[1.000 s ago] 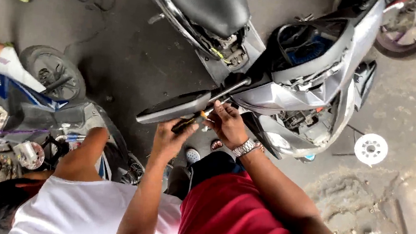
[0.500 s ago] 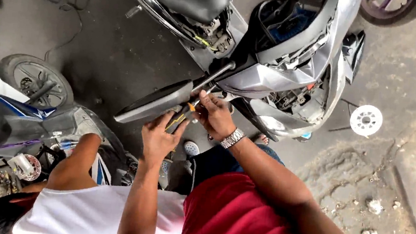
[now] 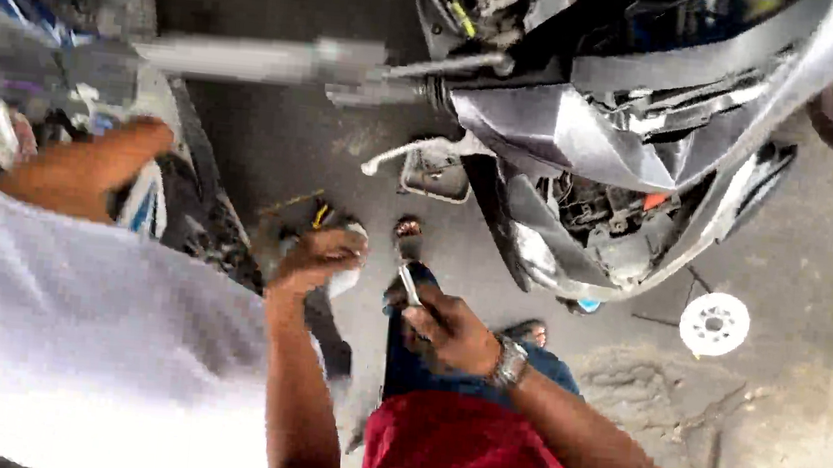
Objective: Securing the front body panels of a motorcycle using a screwdriver and manual alignment.
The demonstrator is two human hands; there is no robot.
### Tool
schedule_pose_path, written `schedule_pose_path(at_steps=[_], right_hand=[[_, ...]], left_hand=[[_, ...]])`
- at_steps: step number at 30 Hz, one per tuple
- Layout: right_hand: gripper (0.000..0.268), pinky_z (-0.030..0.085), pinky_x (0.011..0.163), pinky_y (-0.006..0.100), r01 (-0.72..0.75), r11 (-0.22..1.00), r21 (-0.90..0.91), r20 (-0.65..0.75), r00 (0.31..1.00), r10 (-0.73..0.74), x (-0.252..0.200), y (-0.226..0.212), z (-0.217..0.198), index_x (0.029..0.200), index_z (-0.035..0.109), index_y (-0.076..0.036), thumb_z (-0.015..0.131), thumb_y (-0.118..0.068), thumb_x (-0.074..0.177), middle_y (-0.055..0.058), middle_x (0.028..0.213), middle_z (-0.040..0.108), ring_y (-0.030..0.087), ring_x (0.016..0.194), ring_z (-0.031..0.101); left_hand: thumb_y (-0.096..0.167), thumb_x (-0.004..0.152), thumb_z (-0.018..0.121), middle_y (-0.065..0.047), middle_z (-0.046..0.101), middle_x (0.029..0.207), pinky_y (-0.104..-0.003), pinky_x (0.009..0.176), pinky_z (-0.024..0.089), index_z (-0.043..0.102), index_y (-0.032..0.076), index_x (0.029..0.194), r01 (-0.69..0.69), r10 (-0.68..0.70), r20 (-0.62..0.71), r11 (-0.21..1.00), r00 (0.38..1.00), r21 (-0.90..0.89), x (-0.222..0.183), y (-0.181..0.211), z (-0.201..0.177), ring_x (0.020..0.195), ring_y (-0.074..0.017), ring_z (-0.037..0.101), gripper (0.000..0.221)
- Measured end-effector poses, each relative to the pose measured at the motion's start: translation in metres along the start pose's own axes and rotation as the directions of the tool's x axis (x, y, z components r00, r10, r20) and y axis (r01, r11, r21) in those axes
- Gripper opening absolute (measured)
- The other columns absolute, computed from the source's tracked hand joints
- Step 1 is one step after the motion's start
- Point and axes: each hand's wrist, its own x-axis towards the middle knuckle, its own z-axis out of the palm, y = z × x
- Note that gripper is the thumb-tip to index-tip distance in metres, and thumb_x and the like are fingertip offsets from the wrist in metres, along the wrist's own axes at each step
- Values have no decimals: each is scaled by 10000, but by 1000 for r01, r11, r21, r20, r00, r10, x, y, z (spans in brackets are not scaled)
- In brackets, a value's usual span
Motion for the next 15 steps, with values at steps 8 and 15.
schedule_pose_path(at_steps=[8, 15], right_hand=[[347, 641, 843, 570, -461, 652, -602, -40, 833, 553, -101, 345, -109, 1261, 722, -206, 723, -445, 1009, 200, 888, 833, 475, 920, 834], [428, 573, 859, 513, -567, 628, -533, -133, 789, 600, -116, 563, -167, 1318, 690, -149, 770, -442, 1017, 198, 971, 811, 407, 954, 796]], left_hand=[[137, 896, 774, -167, 857, 1014, -422, 738, 708, 893, 137, 1062, 238, -168, -287, 944, 943, 230, 245, -376, 124, 794, -313, 842, 204], [206, 908, 736, -71, 836, 879, -482, 703, 611, 847, 188, 845, 439, -212, -575, 850, 790, 291, 392, -516, 153, 843, -293, 807, 129]])
